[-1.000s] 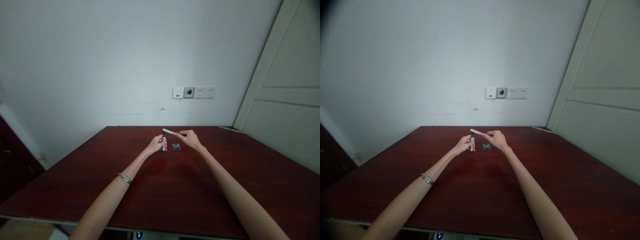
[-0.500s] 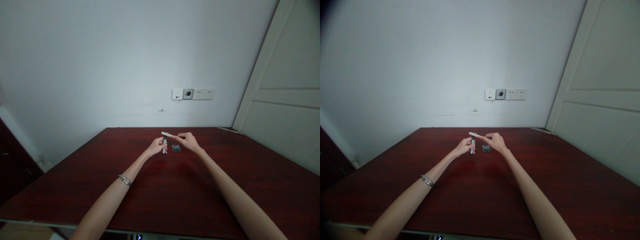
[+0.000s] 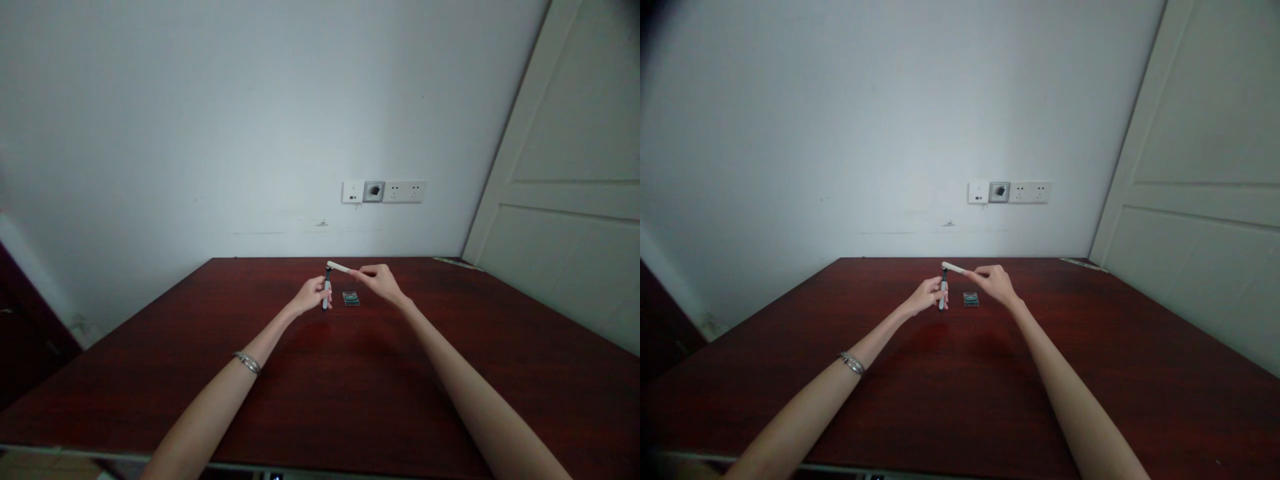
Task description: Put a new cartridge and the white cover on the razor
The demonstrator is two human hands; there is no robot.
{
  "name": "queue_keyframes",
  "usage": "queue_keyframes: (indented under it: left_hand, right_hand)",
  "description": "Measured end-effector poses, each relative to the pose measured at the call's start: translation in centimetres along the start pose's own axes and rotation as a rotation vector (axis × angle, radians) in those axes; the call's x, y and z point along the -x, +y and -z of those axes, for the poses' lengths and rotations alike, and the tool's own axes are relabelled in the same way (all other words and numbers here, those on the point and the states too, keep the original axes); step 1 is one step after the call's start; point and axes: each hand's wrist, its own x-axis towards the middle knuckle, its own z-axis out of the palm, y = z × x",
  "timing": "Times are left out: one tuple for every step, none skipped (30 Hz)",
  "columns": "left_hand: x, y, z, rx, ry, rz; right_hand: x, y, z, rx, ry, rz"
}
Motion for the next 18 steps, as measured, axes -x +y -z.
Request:
queue_keyframes:
  left_hand:
    - [0.0,0.0,-0.1,-0.006,-0.005,-0.006]
    - [0.0,-0.1,-0.1,-0.008,-0.013,-0.012]
    - [0.0,-0.1,-0.1,-0.006,-0.025,-0.018]
    - [0.0,-0.1,0.0,-0.002,-0.034,-0.022]
    - [0.0,-0.1,0.0,0.003,-0.042,-0.022]
    - [0.0,-0.1,0.1,0.007,-0.046,-0.019]
    - [0.0,-0.1,0.3,0.01,-0.046,-0.014]
    - [0.0,-0.2,0.4,0.012,-0.041,-0.01]
    - [0.0,-0.2,0.5,0.012,-0.033,-0.007]
    - [0.0,-0.3,0.6,0.011,-0.025,-0.005]
    - [0.0,-0.3,0.6,0.008,-0.017,-0.005]
    - [0.0,-0.3,0.6,0.005,-0.011,-0.004]
    - [0.0,-0.3,0.6,0.001,-0.009,-0.004]
    - [0.0,-0.3,0.6,-0.004,-0.012,-0.003]
    - [0.0,-0.3,0.5,-0.008,-0.018,-0.005]
    - [0.0,-0.2,0.4,-0.012,-0.023,-0.009]
    - [0.0,-0.2,0.3,-0.014,-0.028,-0.014]
    - [0.0,-0.1,0.2,-0.014,-0.032,-0.021]
  right_hand:
    - [0.0,-0.2,-0.1,0.007,-0.006,0.006]
    - [0.0,-0.3,-0.1,0.017,-0.013,0.008]
    - [0.0,-0.2,0.0,0.029,-0.019,0.008]
    - [0.0,0.1,0.2,0.038,-0.022,0.006]
    - [0.1,0.5,0.4,0.046,-0.023,0.002]
    - [0.1,0.9,0.6,0.05,-0.023,-0.003]
    - [0.2,1.3,0.7,0.053,-0.021,-0.008]
    - [0.2,1.6,0.8,0.055,-0.019,-0.011]
    - [0.2,1.8,0.9,0.055,-0.017,-0.013]
    - [0.3,1.8,0.8,0.051,-0.018,-0.012]
    - [0.2,1.7,0.7,0.045,-0.019,-0.008]
    - [0.2,1.4,0.5,0.037,-0.018,-0.002]
    - [0.2,1.0,0.3,0.028,-0.016,0.004]
    - [0.2,0.6,0.0,0.021,-0.014,0.01]
    - [0.1,0.2,-0.2,0.015,-0.011,0.014]
    - [0.1,-0.1,-0.3,0.012,-0.009,0.016]
    - [0.1,-0.3,-0.4,0.01,-0.008,0.017]
    - [0.1,-0.4,-0.5,0.009,-0.01,0.018]
